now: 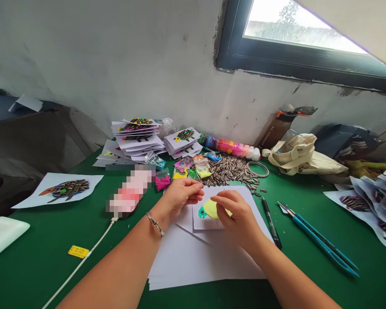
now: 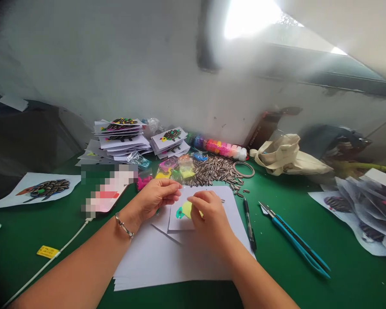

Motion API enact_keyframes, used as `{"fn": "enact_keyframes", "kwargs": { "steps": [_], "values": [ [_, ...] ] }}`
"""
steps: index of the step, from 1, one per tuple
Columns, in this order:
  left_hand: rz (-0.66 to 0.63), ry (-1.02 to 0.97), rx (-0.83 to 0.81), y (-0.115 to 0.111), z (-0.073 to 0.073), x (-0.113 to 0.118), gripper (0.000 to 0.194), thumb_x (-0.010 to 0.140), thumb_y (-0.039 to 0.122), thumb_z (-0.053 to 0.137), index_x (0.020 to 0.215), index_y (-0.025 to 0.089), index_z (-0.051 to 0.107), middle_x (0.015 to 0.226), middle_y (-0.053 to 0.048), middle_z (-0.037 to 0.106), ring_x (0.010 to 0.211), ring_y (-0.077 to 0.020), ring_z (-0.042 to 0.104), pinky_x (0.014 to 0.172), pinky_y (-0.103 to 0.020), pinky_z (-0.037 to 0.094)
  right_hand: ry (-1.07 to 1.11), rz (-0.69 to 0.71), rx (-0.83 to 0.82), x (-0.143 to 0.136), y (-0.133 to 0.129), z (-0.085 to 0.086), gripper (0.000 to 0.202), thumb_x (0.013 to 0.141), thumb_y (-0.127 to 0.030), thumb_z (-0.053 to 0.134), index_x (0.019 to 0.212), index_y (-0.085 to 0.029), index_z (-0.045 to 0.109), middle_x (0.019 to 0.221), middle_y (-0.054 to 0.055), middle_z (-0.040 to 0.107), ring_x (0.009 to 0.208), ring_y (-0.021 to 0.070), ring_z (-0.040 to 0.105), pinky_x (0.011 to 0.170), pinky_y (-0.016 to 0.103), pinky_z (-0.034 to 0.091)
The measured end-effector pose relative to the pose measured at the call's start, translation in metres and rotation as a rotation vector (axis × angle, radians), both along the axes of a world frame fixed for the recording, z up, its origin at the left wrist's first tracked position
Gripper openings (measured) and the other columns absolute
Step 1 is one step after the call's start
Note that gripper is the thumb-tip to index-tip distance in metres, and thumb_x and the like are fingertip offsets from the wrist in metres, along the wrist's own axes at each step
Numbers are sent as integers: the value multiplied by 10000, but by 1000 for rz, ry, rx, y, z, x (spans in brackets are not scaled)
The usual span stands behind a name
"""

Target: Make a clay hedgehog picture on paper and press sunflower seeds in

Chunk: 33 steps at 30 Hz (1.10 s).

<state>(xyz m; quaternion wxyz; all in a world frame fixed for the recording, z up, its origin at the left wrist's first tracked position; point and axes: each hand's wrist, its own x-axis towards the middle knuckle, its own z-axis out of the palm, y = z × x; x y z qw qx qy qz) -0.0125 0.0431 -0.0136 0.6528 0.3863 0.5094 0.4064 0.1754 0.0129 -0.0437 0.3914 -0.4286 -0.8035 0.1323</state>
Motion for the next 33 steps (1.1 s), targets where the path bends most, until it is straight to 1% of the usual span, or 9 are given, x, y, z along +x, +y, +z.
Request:
{"fn": "enact_keyframes", "kwargs": {
  "steps": [5,11,18,22,25,28,30,32,33],
  "values": [
    [-59,-30,-25,-6,2,7,244,738,279,739,922,134,671,744,-52,704,645,-134,657,654,-267,502,192,-56,-167,-2,-1,9,206,869,-229,564,1027,-219,696,1016,91,661,942,221,592,813,368,481],
    [-210,-60,3,-17,2,24,333,735,368,731,964,131,682,705,-40,689,632,-136,662,647,-268,506,271,1,-291,-5,-3,13,144,866,-275,594,939,-229,710,904,56,666,858,202,593,769,340,462],
    [-193,-75,2,-24,5,32,209,803,306,643,905,127,678,749,-41,694,693,-131,679,718,-275,531,321,-7,-323,-5,-1,8,118,861,-262,591,897,-228,698,842,34,648,794,183,562,728,314,430],
    [-192,-79,-10,-25,9,33,237,865,313,557,1005,144,648,793,-52,710,731,-151,698,748,-313,548,321,-6,-321,-6,-2,10,132,869,-268,565,828,-220,681,828,35,632,796,183,555,729,311,419],
    [-193,139,75,-21,13,23,322,886,338,512,1132,158,612,825,-75,726,757,-201,708,743,-374,559,335,-20,-335,-6,-3,15,144,862,-284,566,793,-210,670,805,32,631,782,180,552,724,306,412],
    [-73,675,473,-12,14,3,259,858,311,543,1016,167,689,980,-100,730,930,-246,677,876,-411,513,414,-71,-398,-3,-1,19,155,842,-320,584,786,-199,663,782,29,634,741,172,547,699,299,413],
    [-16,993,685,-6,10,-12,280,862,285,537,1076,183,684,1137,-102,694,1087,-262,614,988,-430,441,472,-106,-433,0,1,20,171,826,-346,597,786,-193,662,780,30,635,732,171,544,687,296,413],
    [-96,1213,776,-1,5,-23,357,830,260,582,1167,164,651,1222,-116,650,1188,-289,542,1035,-444,398,504,-122,-450,1,3,20,182,811,-359,606,784,-189,665,780,31,635,730,171,541,680,295,412],
    [-125,1296,765,1,2,-26,406,806,259,613,1196,149,636,1256,-135,628,1215,-309,518,1038,-460,393,509,-125,-455,2,4,20,183,807,-360,608,783,-188,667,782,32,636,730,171,539,681,295,411]
  ]
}}
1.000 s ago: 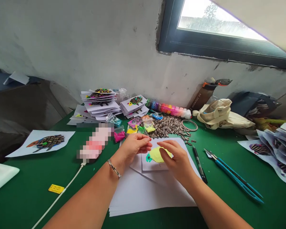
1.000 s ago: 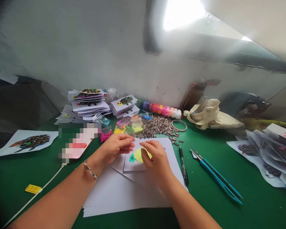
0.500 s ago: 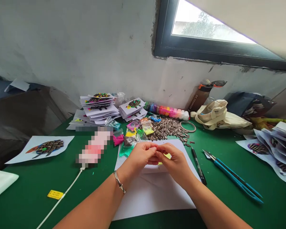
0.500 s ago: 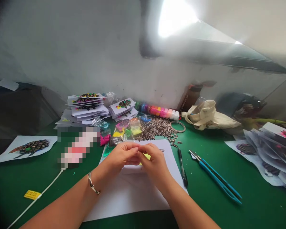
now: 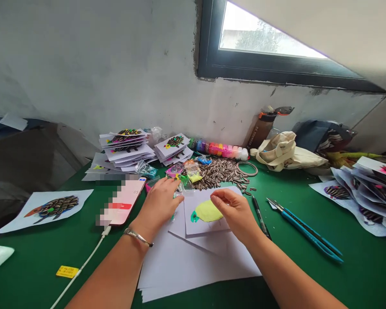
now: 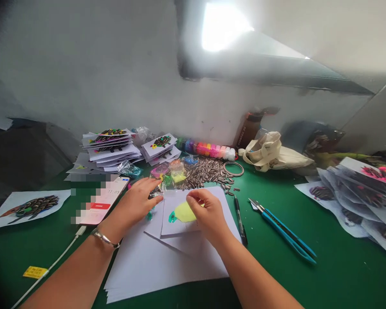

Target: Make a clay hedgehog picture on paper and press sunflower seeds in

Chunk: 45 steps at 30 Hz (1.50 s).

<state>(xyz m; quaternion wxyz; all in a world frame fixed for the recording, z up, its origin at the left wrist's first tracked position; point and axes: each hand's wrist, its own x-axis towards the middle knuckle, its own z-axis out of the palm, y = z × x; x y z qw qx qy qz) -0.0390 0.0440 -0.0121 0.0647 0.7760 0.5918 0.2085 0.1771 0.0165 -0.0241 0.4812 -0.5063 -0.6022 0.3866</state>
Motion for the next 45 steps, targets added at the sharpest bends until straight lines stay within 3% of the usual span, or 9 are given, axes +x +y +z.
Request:
{"fn": "enact_keyframes", "kwargs": {
  "steps": [5,11,15,20,35,42,45],
  "values": [
    [35,147,-69,4,-7,-1,337,827,195,561,1144,163,669,1203,-125,663,1151,-303,575,979,-452,451,12,6,-24,-2,0,1,180,789,-356,618,761,-189,678,777,33,641,730,173,537,688,300,406],
    [-96,-84,-10,1,3,13,338,841,277,580,1151,173,668,1216,-88,667,1146,-256,596,1019,-411,452,212,-5,-110,-2,4,2,168,746,-361,686,766,-195,696,757,16,624,708,156,508,665,289,385],
    [-202,-223,-29,-8,7,24,346,836,304,587,1152,188,667,1206,-64,675,1136,-232,609,1017,-395,469,477,89,-194,3,6,6,152,728,-351,730,780,-211,701,735,-14,597,695,125,477,649,257,366],
    [-271,-274,10,-12,4,31,334,832,292,590,1139,194,676,1194,-67,680,1139,-230,611,1008,-398,484,566,172,-258,5,4,10,157,702,-328,760,797,-210,723,822,-1,630,748,121,499,683,246,379],
    [-280,-370,-30,-18,10,36,315,838,265,602,1136,191,673,1178,-60,690,1129,-216,618,1010,-398,487,510,166,-224,3,6,6,160,710,-339,742,807,-212,736,761,-5,631,706,120,510,670,256,388],
    [-275,-377,-16,-19,9,39,304,834,248,611,1123,177,675,1159,-66,698,1095,-221,636,987,-388,505,248,64,-49,-2,6,7,174,732,-371,711,738,-200,741,815,28,623,785,159,544,703,289,416],
    [-317,-364,19,-20,5,41,299,839,236,606,1128,189,669,1144,-68,703,1067,-224,648,966,-391,519,233,34,-27,-3,5,8,171,723,-373,718,735,-203,738,787,23,626,781,163,556,725,293,424]
  ]
}}
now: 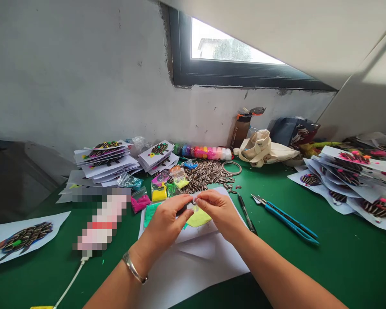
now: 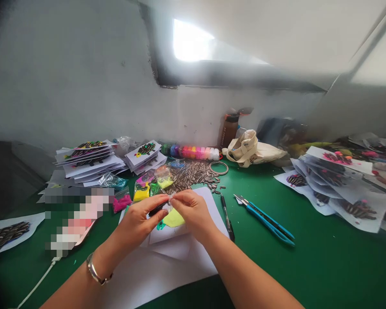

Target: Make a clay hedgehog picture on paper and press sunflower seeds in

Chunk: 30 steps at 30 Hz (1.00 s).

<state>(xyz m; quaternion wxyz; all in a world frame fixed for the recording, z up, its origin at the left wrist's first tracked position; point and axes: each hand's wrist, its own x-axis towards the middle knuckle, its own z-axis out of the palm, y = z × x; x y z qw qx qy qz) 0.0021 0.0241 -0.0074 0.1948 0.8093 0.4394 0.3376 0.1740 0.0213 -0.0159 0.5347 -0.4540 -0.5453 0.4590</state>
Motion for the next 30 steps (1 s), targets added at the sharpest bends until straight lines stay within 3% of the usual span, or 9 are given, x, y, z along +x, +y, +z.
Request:
{"fn": "enact_keyframes", "kwargs": {
  "steps": [6,9,12,17,20,25,30],
  "values": [
    [-73,22,150,-2,-11,6,262,852,171,568,1093,184,672,1120,-89,702,1050,-220,648,962,-391,516,192,122,-215,0,-3,0,246,656,-373,769,727,-168,653,709,-8,606,682,134,525,653,270,399],
    [-94,32,188,-5,-10,8,237,854,137,539,1041,183,677,1084,-89,707,1023,-215,654,934,-385,531,210,91,-247,0,-5,-2,281,644,-349,785,729,-179,578,668,-38,552,639,112,488,603,248,370],
    [-91,38,230,-7,-8,9,228,883,139,500,1033,173,669,1086,-99,698,1034,-217,644,924,-393,535,313,76,-338,1,-6,-3,378,616,-323,808,842,-217,525,691,-65,530,617,99,494,583,237,383],
    [-101,78,284,-11,-5,11,225,911,142,481,1069,159,640,1140,-115,668,1096,-222,608,980,-409,498,375,218,-508,4,-7,-1,404,680,-273,750,1012,-228,525,655,-63,549,569,90,495,568,231,401],
    [-127,88,302,-12,-4,12,238,921,141,462,1098,159,621,1146,-113,664,1110,-220,596,1005,-423,480,365,249,-515,5,-7,-2,310,678,-223,728,930,-200,549,637,-60,545,548,75,474,557,216,382],
    [-154,97,289,-13,-4,14,297,889,125,495,1169,168,589,1175,-112,655,1144,-231,579,1014,-450,474,383,186,-452,1,-7,-4,274,626,-189,730,839,-186,556,636,-56,540,531,75,454,537,220,351],
    [-135,126,303,-12,-8,13,349,878,123,510,1220,168,569,1223,-117,638,1181,-257,555,1022,-494,457,340,141,-419,-1,-7,-1,308,622,-251,753,863,-189,573,563,-64,534,514,87,439,535,230,332]
  ]
}}
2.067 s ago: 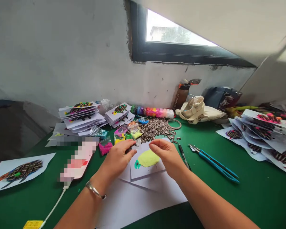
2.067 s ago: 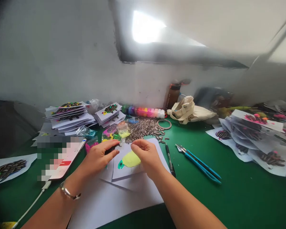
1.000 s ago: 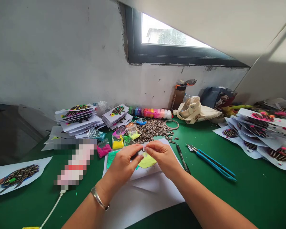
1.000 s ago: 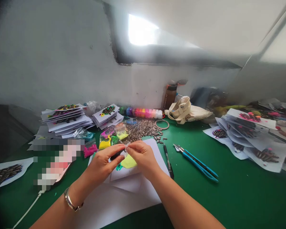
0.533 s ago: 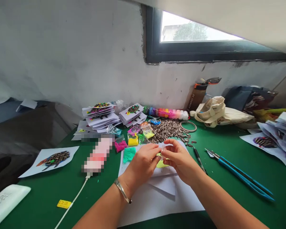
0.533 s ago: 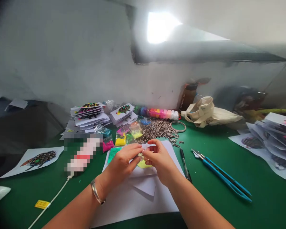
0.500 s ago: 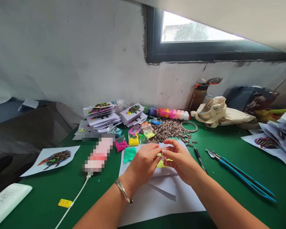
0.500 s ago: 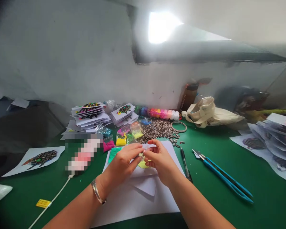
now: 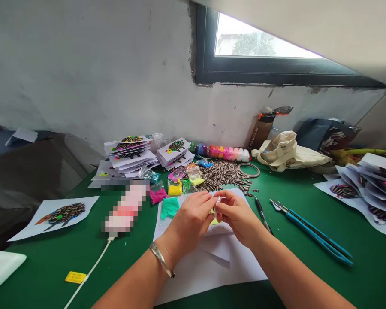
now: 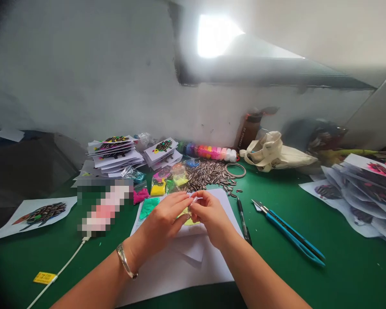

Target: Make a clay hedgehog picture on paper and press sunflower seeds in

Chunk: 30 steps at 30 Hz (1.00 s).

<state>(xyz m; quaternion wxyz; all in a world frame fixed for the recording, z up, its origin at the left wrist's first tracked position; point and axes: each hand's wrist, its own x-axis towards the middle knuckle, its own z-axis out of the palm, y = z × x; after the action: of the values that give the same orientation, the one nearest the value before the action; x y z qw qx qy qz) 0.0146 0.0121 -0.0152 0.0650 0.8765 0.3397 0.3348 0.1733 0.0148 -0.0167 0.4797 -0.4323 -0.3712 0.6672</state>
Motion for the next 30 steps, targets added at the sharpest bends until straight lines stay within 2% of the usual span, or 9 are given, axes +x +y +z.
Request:
{"fn": "enact_keyframes", "kwargs": {
  "steps": [4,9,11,13,16,21,24,27,30],
  "values": [
    [-7,-79,-45,0,0,0,347,914,129,468,1247,157,559,1199,-112,651,1145,-229,578,1011,-433,471,43,32,48,4,0,3,362,664,-337,773,947,-197,594,630,-47,570,536,89,458,547,240,333],
    [-21,-146,-196,-4,11,2,346,930,177,491,1269,197,558,1168,-80,662,1101,-205,587,984,-374,468,70,75,78,6,0,1,293,707,-372,769,861,-192,596,623,-46,554,533,85,448,546,239,330],
    [-33,-179,-277,-6,17,3,287,918,207,532,1193,213,611,1166,-63,661,1080,-199,589,975,-353,459,50,72,88,6,0,0,286,719,-389,763,814,-191,582,576,-59,523,517,81,430,538,232,321],
    [-47,-231,-347,-7,22,4,189,926,224,520,1027,215,679,1084,-40,687,997,-183,608,928,-320,464,10,66,101,5,0,0,297,735,-413,752,776,-189,561,530,-71,498,485,72,405,518,224,300],
    [-48,-335,-444,-8,27,5,286,956,235,448,834,211,705,882,-8,703,836,-147,616,821,-266,469,-66,67,150,5,0,1,317,767,-448,716,737,-182,547,511,-65,508,461,66,393,497,219,289],
    [69,-506,-606,-5,24,3,270,909,313,524,781,171,714,756,-21,674,681,-131,569,617,-224,445,-158,104,284,5,-1,0,299,776,-452,700,773,-174,588,599,-47,509,544,87,434,511,222,349],
    [110,-613,-742,-2,20,1,283,873,373,564,801,140,708,654,-14,606,564,-107,502,497,-210,396,-240,92,351,4,-1,0,293,788,-448,686,775,-167,605,627,-42,497,557,85,434,506,221,346],
    [54,-672,-877,2,18,0,305,845,417,593,824,133,703,625,2,564,522,-90,467,470,-202,386,-305,52,362,4,-2,1,309,808,-454,654,727,-161,596,592,-43,486,531,84,431,498,227,343],
    [61,-698,-927,5,19,-1,301,816,418,627,872,132,702,712,-24,611,597,-113,534,532,-221,450,-317,18,346,3,-2,3,299,808,-438,646,706,-165,580,562,-46,485,517,86,434,493,227,347]
  ]
}}
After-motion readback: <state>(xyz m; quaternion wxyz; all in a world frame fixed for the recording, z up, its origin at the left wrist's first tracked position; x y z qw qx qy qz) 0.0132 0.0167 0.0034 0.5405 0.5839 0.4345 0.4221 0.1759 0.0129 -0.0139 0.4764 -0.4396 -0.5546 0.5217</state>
